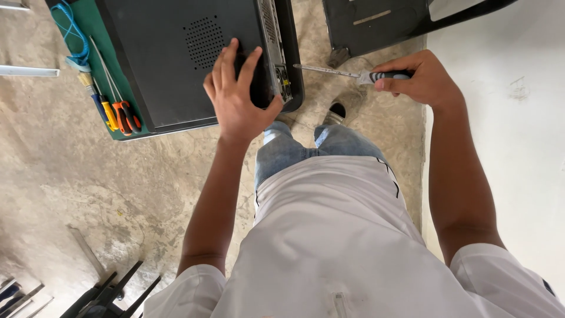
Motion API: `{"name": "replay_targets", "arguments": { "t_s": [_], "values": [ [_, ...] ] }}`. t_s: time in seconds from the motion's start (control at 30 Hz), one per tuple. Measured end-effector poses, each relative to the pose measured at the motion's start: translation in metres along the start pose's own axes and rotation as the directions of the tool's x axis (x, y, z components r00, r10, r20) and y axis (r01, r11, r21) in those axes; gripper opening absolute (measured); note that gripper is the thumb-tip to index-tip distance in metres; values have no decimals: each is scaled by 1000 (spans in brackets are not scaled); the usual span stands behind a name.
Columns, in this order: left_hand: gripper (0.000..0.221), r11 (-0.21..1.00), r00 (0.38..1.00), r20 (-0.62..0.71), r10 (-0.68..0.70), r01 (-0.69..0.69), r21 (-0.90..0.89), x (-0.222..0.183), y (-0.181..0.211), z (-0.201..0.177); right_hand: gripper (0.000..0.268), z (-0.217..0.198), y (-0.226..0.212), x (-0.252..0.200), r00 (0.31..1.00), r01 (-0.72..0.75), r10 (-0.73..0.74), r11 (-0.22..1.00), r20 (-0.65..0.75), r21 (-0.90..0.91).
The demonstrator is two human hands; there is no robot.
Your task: Disassembling a desktop computer case by removing the side panel and disconnecting internal components.
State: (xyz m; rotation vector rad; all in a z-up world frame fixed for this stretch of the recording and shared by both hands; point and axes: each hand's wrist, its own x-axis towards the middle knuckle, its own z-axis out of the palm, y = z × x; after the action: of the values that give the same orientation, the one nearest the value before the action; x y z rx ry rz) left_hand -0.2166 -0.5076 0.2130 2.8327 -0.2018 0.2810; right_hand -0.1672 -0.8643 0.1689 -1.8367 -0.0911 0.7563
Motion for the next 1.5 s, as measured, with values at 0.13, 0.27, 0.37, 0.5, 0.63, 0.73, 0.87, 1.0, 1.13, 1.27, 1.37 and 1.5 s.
{"name": "replay_targets", "arguments": {
  "t_s": [0.13, 0.27, 0.37, 0.5, 0.63, 0.73, 0.87, 1.0, 1.13, 1.27, 1.37, 1.5],
  "values": [
    [78, 998, 997, 49, -53, 52, 26, -9, 3, 25, 30, 13, 7, 5, 1000, -11, 12, 999, -7, 41],
    [69, 991, 988, 78, -133, 134, -4, -19, 13, 33, 36, 48, 30, 11, 989, -9, 31, 989, -144, 148],
    [67, 984, 981, 125, -151, 161, -78, -26, 7, 35, 32, 88, 67, 14, 974, 86, -6, 934, -225, 347],
    [70, 942, 973, 179, -143, 190, -278, -29, -3, 23, 24, 131, 49, 2, 965, 233, -104, 759, -240, 608],
    [39, 861, 987, 28, -159, 152, -486, -48, -5, 0, 27, 162, -19, -14, 970, 238, -215, 721, -117, 651],
    [52, 663, 984, 139, -111, 178, -728, -63, -7, -44, 26, 192, -79, -15, 947, 233, -316, 796, 55, 559],
    [17, 317, 930, 225, -289, 315, -894, -82, -43, -75, 38, 252, -152, 3, 927, 277, -205, 939, 314, -205],
    [23, 79, 840, 303, -450, 375, -924, -110, -130, -98, 23, 295, -210, 19, 861, 506, -474, 834, 183, -220],
    [18, 8, 732, 212, -648, 284, -959, -153, -288, -90, 21, 258, -153, 63, 933, 170, -241, 950, -268, -260],
    [20, 422, 548, -10, -836, 631, -651, -183, -415, -87, 62, 241, -101, 108, 806, -223, 24, 937, -591, -267],
    [18, 613, 619, -128, -775, 689, -386, -208, -480, -65, 46, 271, -158, 120, 765, -316, 230, 948, -601, -40],
    [24, 604, 669, 86, -738, 713, -357, -191, -501, -45, 36, 285, -223, 121, 651, -457, 468, 870, -597, 184]
  ]
}}
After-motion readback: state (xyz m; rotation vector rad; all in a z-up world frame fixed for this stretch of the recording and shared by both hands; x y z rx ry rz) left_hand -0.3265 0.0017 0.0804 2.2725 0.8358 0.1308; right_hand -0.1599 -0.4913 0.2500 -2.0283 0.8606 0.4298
